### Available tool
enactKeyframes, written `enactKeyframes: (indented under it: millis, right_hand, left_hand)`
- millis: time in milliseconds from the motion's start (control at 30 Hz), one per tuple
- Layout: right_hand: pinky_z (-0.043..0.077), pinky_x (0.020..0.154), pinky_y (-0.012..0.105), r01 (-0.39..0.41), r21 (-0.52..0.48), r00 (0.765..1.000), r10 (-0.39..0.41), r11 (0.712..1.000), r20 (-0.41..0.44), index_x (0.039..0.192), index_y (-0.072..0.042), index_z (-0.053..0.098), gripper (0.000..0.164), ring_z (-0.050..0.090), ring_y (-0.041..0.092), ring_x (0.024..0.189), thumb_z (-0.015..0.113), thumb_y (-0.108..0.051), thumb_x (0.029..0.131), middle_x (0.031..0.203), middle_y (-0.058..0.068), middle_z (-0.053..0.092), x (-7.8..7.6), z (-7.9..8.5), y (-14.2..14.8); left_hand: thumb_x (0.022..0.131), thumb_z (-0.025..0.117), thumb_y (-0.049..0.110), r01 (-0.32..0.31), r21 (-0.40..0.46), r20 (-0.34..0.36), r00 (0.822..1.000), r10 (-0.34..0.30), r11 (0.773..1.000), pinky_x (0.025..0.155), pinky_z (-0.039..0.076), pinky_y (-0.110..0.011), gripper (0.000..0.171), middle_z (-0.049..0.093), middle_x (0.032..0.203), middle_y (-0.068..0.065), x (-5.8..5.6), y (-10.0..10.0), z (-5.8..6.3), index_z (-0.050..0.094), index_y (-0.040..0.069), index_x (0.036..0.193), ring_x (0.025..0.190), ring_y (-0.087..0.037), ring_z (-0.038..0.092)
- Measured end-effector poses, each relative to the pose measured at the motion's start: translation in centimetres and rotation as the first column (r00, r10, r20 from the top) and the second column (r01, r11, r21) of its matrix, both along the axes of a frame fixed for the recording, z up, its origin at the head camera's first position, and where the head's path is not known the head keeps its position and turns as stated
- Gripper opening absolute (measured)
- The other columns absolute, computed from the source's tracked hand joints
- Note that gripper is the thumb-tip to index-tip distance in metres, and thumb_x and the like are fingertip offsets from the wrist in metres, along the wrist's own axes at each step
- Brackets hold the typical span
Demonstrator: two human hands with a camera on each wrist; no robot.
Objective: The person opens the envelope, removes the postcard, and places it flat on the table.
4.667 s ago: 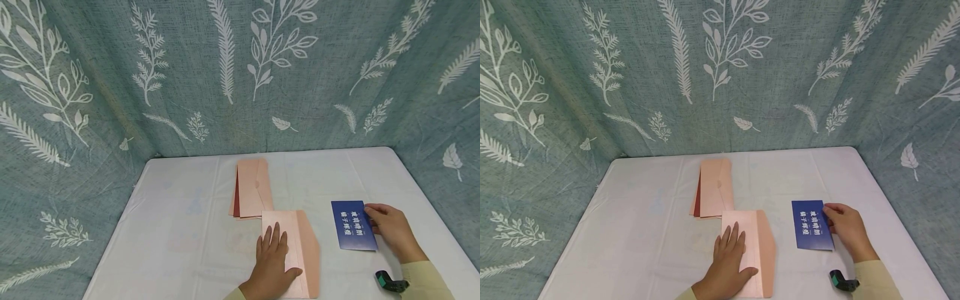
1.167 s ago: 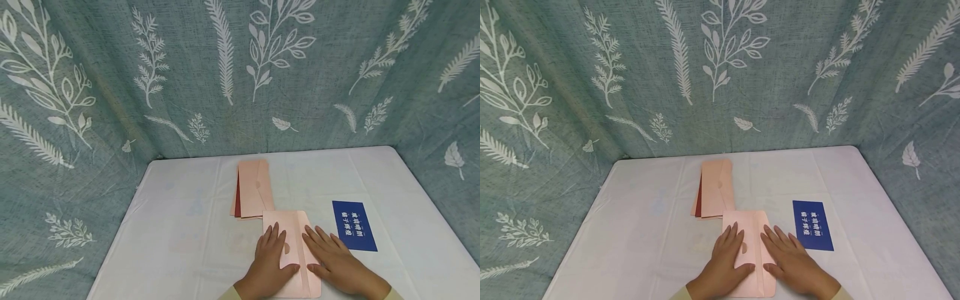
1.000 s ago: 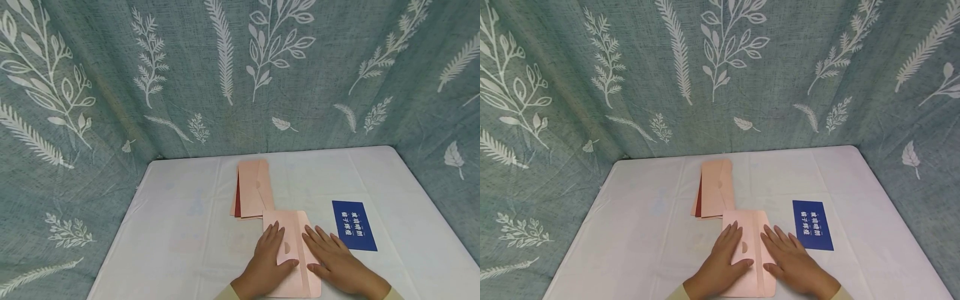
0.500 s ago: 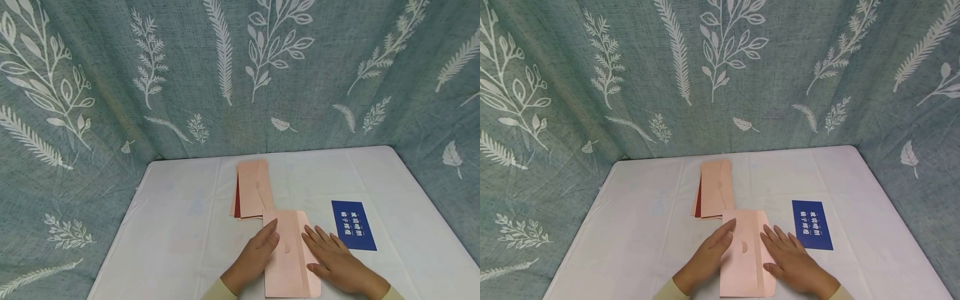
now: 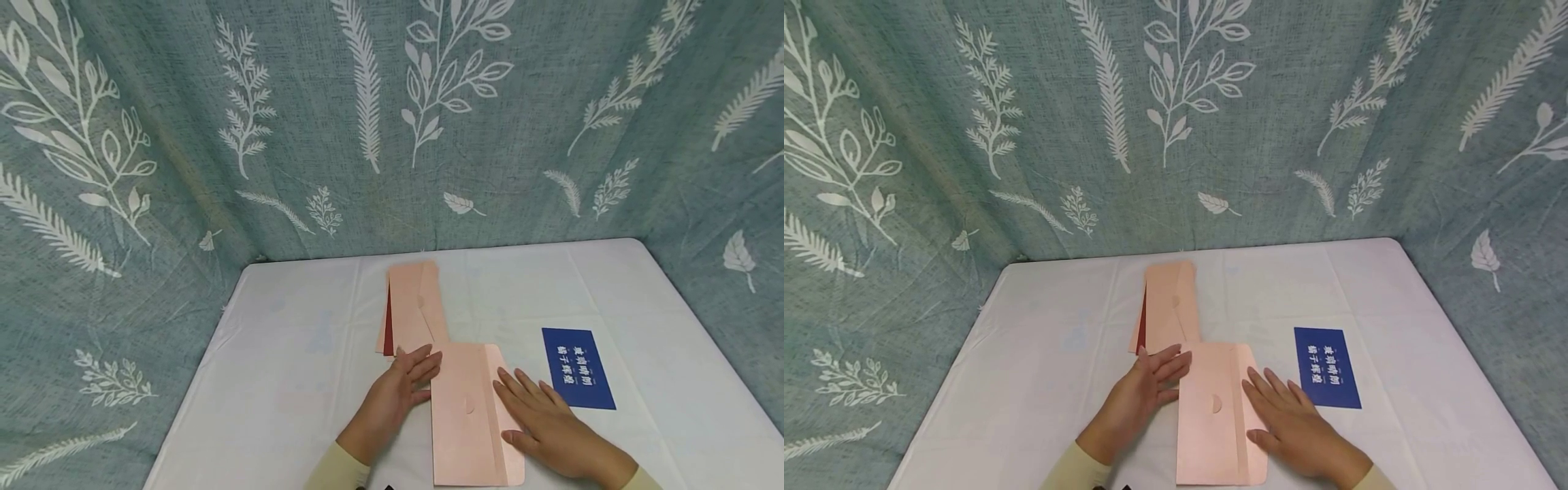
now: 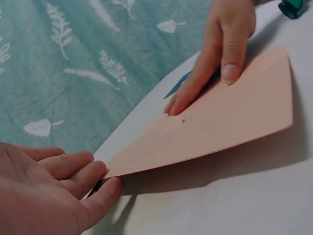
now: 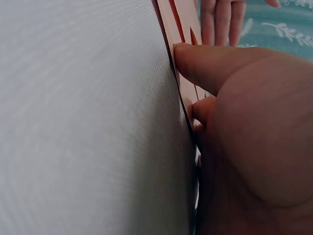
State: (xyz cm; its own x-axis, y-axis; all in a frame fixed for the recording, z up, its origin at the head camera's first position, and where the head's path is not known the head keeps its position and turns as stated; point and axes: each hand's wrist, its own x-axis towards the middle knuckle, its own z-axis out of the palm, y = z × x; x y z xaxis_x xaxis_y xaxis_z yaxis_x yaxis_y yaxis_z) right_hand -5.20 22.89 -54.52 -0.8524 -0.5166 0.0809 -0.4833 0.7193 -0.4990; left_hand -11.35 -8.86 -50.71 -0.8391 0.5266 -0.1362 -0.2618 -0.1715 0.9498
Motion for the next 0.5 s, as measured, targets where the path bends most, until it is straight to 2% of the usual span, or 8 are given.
enactKeyframes:
  millis: [133, 333, 400, 500]
  right_hand:
    - [-0.014, 0.121, 0.025, -0.009, 0.001, 1.000, 0.009, 1.000, -0.029, 0.168, -0.006, 0.041, 0.072, 0.022, 0.039, 0.161, 0.062, -0.043, 0.111, 0.176, 0.013, 0.029, 0.1, 0.0, 0.1]
    - [-0.014, 0.121, 0.026, -0.004, -0.005, 1.000, 0.004, 1.000, 0.002, 0.169, -0.007, 0.039, 0.072, 0.017, 0.034, 0.163, 0.060, -0.044, 0.111, 0.177, 0.012, 0.028, 0.0, 0.2, 0.1]
    - [-0.014, 0.121, 0.026, -0.002, -0.005, 1.000, 0.002, 1.000, 0.017, 0.169, -0.007, 0.039, 0.072, 0.016, 0.034, 0.164, 0.060, -0.045, 0.111, 0.177, 0.012, 0.027, 0.0, 0.2, 0.1]
    - [-0.014, 0.121, 0.026, 0.000, -0.009, 1.000, 0.000, 1.000, 0.021, 0.169, -0.007, 0.039, 0.072, 0.018, 0.037, 0.163, 0.060, -0.044, 0.111, 0.177, 0.012, 0.027, 0.0, 0.2, 0.1]
  left_hand:
    - [0.113, 0.022, 0.068, -0.001, 0.074, 0.030, 1.000, -0.001, 0.997, 0.123, 0.029, -0.060, 0.094, 0.034, 0.171, -0.026, -0.4, -0.9, 0.1, 0.020, -0.008, 0.169, 0.159, -0.042, 0.029]
    - [0.114, 0.022, 0.068, -0.020, 0.161, 0.053, 0.999, 0.011, 0.987, 0.115, 0.042, -0.046, 0.095, 0.027, 0.173, -0.028, -1.2, -2.6, 0.5, 0.016, -0.008, 0.170, 0.157, -0.044, 0.031]
    - [0.113, 0.020, 0.068, -0.025, 0.185, 0.057, 0.998, 0.015, 0.982, 0.115, 0.043, -0.046, 0.095, 0.024, 0.173, -0.029, -1.4, -3.2, 0.7, 0.014, -0.008, 0.170, 0.157, -0.045, 0.030]
    - [0.113, 0.017, 0.067, -0.028, 0.232, 0.066, 0.998, 0.013, 0.972, 0.120, 0.037, -0.053, 0.094, 0.019, 0.174, -0.031, -1.8, -4.0, 1.0, 0.010, -0.008, 0.170, 0.158, -0.049, 0.024]
